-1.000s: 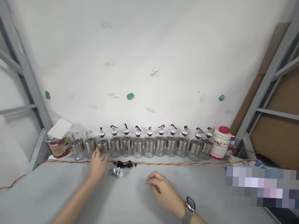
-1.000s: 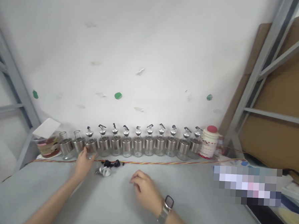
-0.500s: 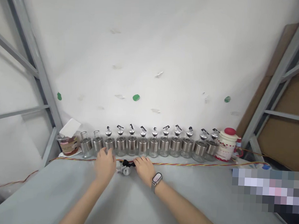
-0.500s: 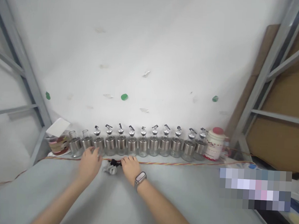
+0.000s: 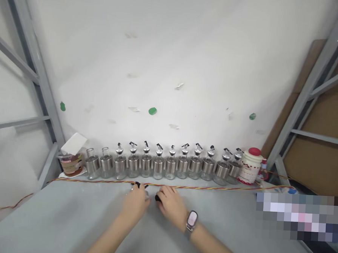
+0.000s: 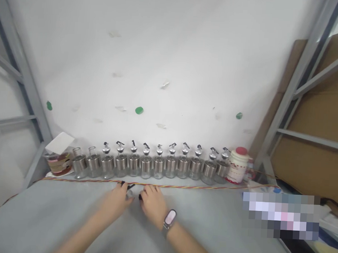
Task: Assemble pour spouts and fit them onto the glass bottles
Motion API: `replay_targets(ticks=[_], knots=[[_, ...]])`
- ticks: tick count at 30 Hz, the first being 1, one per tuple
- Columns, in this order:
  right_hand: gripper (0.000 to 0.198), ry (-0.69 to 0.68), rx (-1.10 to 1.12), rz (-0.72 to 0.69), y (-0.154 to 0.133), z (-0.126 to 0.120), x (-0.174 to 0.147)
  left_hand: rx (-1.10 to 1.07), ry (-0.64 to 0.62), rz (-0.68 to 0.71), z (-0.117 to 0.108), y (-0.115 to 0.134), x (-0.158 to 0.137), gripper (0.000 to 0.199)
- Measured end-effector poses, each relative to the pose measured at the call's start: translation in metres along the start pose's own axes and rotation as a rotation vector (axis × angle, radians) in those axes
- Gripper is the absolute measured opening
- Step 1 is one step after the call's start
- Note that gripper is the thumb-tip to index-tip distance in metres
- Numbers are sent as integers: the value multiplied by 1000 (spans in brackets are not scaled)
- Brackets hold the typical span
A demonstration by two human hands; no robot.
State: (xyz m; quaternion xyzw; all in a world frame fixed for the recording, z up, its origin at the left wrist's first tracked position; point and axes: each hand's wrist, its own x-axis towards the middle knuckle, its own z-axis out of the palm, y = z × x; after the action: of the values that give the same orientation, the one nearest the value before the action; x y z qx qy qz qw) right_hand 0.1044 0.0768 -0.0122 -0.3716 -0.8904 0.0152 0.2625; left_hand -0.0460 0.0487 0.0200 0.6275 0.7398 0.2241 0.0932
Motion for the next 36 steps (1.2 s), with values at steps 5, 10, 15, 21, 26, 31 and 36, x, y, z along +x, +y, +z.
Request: replay_targets(ticks=[5, 10, 15, 21, 26, 31, 36], knots=[[18, 294, 826, 505, 9, -8, -14, -407, -95, -59, 17, -4, -1, 21], [30, 295, 1104, 598, 13, 1, -15, -864, -299, -117, 44, -4, -8, 36], [28, 317, 1237, 594, 8, 3, -15, -1100, -347, -119, 55, 2, -14, 49], [27, 252, 1370, 633, 3, 8, -17, -1134, -316, -83, 50, 3, -17, 48], [28, 182, 1415, 633, 0, 8, -18, -1130, -351, -109, 40, 8, -24, 40], [29, 241, 1365, 600, 4, 3, -16, -1214, -314, -210, 31, 7, -17, 40], [18, 375, 1030, 397, -7, -13, -20, -1402, -346, -421, 29, 4, -12, 35]])
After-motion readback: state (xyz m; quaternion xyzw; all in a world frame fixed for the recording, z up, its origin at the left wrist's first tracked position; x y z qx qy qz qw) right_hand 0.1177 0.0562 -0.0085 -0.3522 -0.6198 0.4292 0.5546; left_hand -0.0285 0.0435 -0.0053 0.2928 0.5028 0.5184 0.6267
